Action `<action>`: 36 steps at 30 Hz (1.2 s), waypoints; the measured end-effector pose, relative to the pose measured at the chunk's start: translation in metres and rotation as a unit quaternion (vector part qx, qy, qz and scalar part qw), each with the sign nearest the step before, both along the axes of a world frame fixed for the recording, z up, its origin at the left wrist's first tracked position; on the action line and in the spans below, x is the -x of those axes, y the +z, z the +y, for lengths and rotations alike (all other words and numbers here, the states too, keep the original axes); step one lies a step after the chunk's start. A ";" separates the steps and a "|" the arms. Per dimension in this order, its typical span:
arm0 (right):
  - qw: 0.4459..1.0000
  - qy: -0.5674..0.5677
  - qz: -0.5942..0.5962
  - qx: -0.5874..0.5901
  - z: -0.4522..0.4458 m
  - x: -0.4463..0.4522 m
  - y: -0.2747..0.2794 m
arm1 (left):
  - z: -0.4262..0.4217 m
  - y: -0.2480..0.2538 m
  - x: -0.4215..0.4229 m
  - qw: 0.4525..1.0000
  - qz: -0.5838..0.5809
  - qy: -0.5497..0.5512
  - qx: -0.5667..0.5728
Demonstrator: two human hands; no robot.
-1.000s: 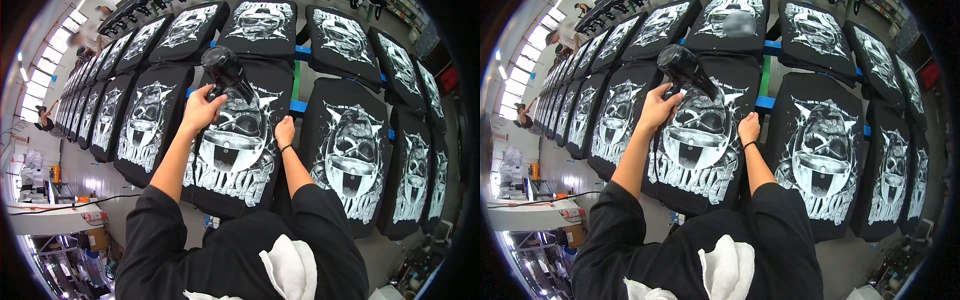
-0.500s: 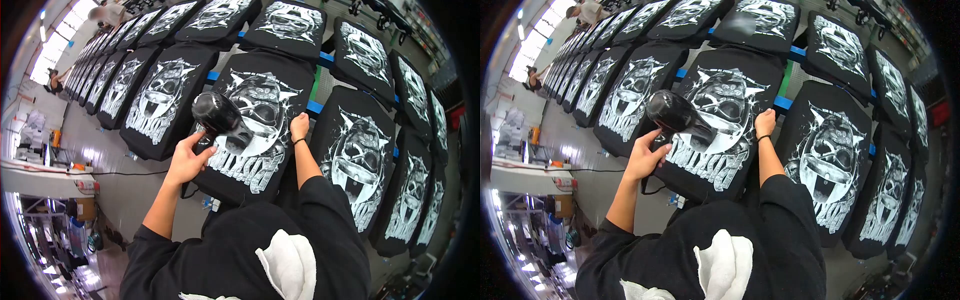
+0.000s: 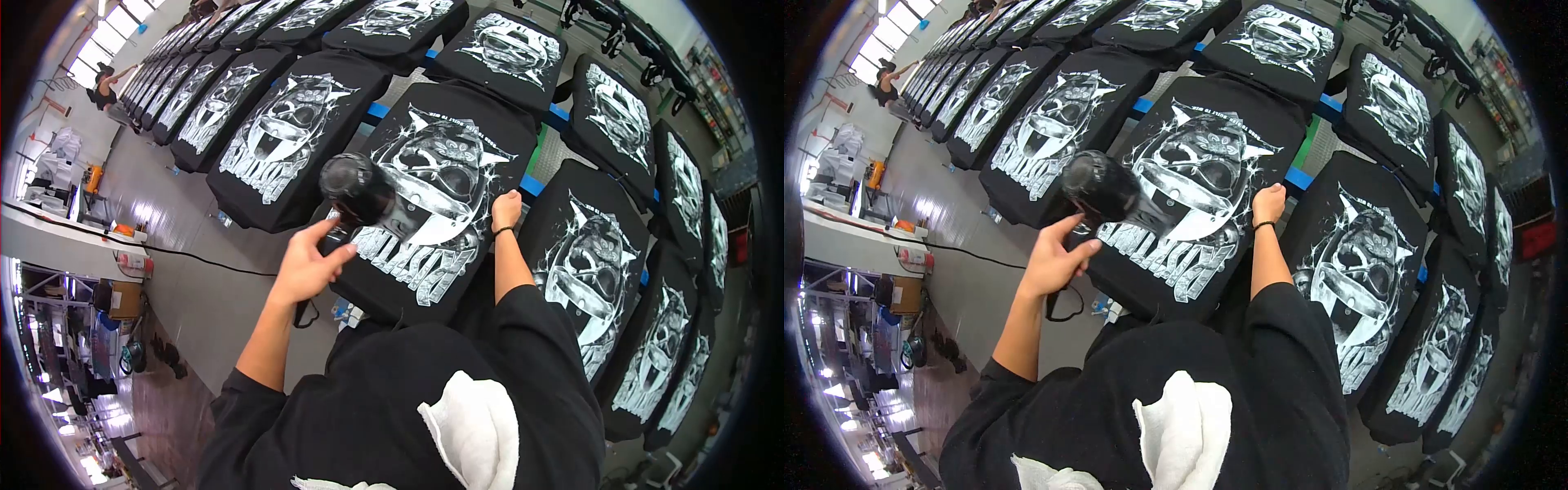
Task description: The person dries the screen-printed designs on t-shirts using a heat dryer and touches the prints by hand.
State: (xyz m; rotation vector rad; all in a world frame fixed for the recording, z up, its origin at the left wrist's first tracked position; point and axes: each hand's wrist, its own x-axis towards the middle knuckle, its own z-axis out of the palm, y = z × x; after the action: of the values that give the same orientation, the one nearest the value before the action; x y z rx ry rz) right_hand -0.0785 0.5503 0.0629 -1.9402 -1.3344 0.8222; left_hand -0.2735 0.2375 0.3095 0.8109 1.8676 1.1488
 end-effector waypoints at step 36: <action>1.000 0.007 0.012 -0.018 0.002 -0.002 -0.007 | -0.053 -0.002 0.064 0.985 0.113 0.132 -0.010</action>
State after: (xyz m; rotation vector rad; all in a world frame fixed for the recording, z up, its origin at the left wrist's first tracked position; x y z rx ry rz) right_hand -0.0766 0.5521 0.0556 -1.8898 -1.3411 0.8211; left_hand -0.3380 0.1843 0.3074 0.7457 2.2070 1.2834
